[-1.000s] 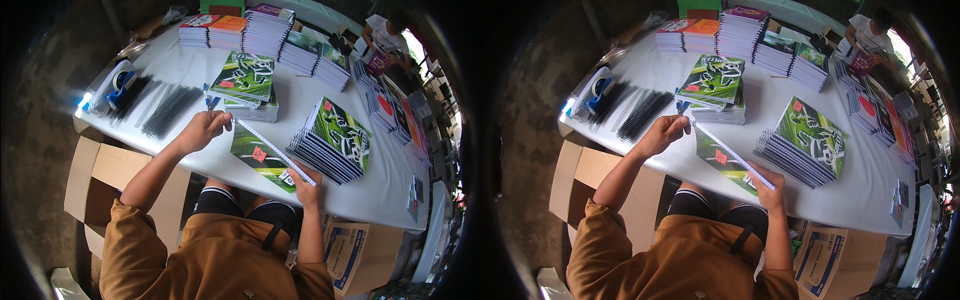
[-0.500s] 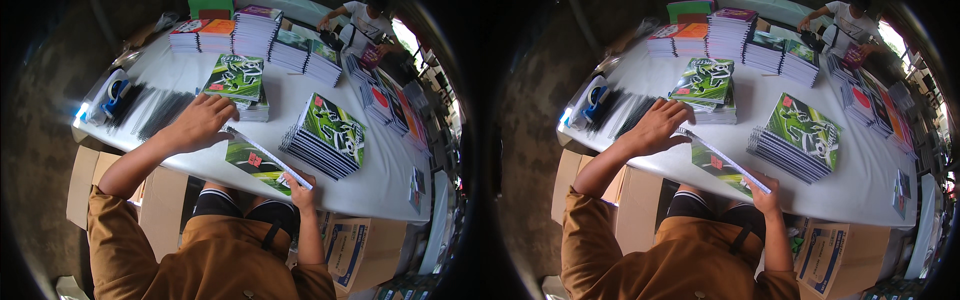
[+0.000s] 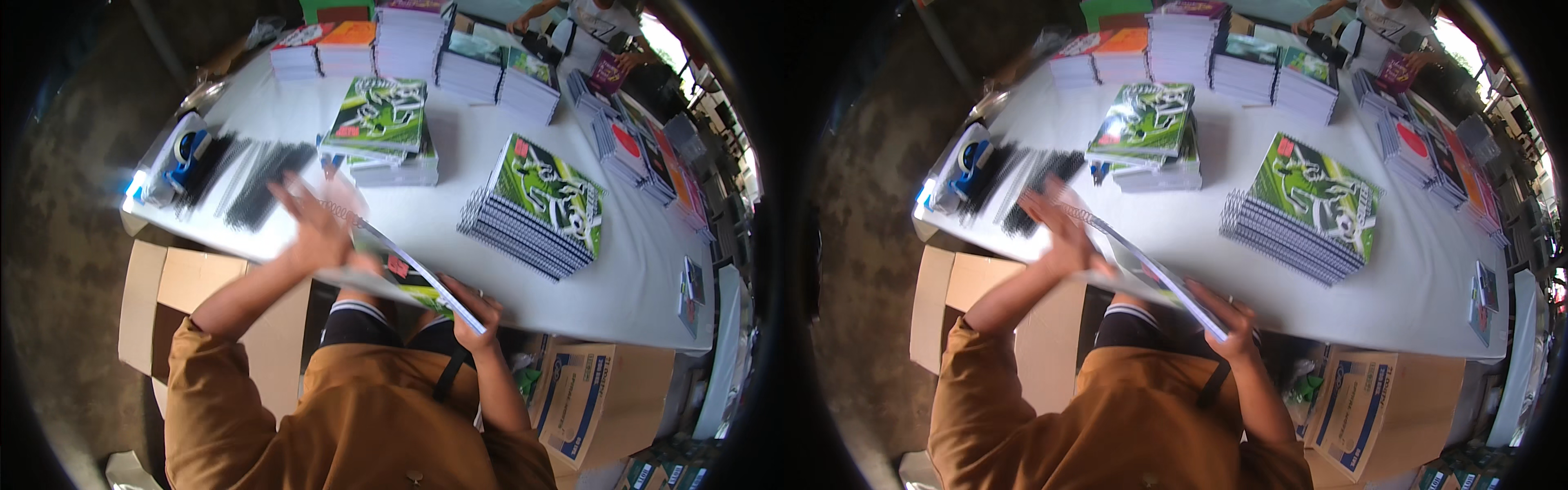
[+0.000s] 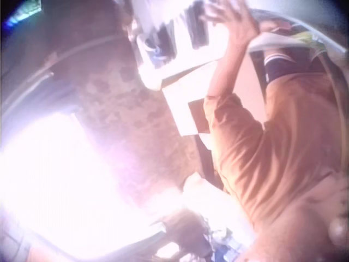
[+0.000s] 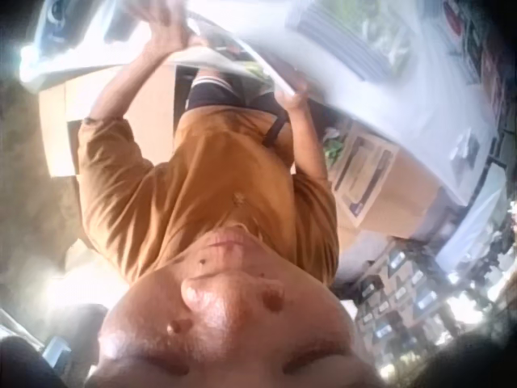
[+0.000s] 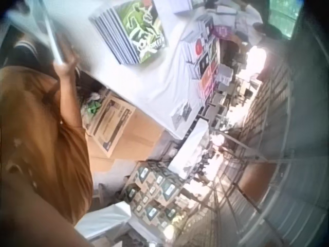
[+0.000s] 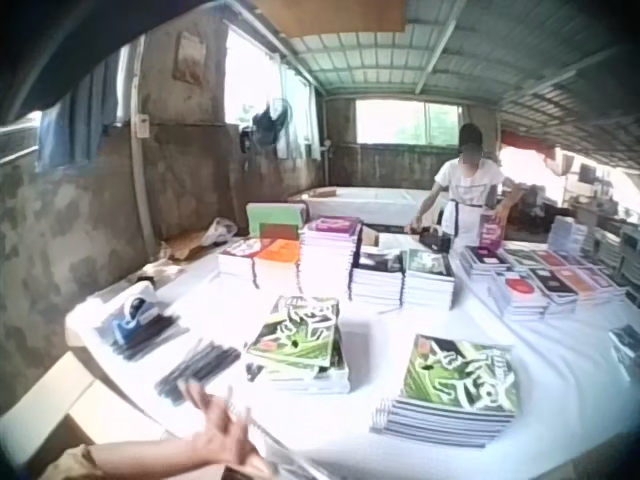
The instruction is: The person takes booklets from a box and a table, aligns them, and manually inserts spiral coils through the pre-punched holes to bind them.
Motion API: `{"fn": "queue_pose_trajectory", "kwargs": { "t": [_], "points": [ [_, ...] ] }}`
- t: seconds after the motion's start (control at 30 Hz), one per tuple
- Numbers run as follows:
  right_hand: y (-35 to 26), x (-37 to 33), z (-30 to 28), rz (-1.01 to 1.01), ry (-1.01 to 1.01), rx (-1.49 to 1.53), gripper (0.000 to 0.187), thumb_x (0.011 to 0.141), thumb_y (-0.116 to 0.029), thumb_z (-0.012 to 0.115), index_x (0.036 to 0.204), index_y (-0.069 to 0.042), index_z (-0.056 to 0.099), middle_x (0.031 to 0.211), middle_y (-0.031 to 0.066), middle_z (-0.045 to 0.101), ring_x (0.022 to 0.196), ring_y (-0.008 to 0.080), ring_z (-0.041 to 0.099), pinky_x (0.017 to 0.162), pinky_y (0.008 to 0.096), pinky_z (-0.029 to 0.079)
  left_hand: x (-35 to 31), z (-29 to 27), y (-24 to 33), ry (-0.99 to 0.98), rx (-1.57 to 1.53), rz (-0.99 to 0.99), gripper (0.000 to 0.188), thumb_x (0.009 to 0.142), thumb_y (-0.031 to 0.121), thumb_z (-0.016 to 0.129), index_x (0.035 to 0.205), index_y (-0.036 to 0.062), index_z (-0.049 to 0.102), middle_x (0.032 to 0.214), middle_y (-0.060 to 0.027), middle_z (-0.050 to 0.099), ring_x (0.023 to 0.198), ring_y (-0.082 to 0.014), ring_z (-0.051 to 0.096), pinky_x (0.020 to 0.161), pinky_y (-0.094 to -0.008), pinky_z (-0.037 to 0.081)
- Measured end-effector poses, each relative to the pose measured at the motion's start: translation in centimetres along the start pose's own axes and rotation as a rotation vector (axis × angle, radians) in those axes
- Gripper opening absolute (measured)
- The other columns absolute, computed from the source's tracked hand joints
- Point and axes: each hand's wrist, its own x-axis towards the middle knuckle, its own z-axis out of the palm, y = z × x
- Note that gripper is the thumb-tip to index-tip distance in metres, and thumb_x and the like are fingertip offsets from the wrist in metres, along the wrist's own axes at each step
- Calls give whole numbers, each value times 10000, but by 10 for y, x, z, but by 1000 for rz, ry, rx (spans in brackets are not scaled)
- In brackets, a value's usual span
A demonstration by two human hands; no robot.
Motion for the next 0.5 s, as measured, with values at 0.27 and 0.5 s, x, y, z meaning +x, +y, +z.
{"fn": "queue_pose_trajectory", "kwargs": {
  "t": [0.27, 0.5],
  "points": [
    [-6, 3, 3, -56, 27, 49, 300, 745, -18, 629, 1041, 29, 630, 984, 147, 661, 863, 270, 660, 763, 341, 525, -43, 1, 27, -160, -200, 35, 1115, 729, 811, 238, 1369, -98, 143, 1445, -302, -1, 1327, -465, -107, 1014, -593, -110],
    [-16, 6, -7, -105, -38, 118, 345, 734, -30, 661, 1071, 27, 615, 1031, 157, 639, 922, 278, 638, 800, 356, 513, -60, -4, 65, -55, -445, 114, 985, 812, 718, 289, 1314, -128, 236, 1406, -269, 193, 1313, -358, 238, 1009, -650, 58]
  ]
}}
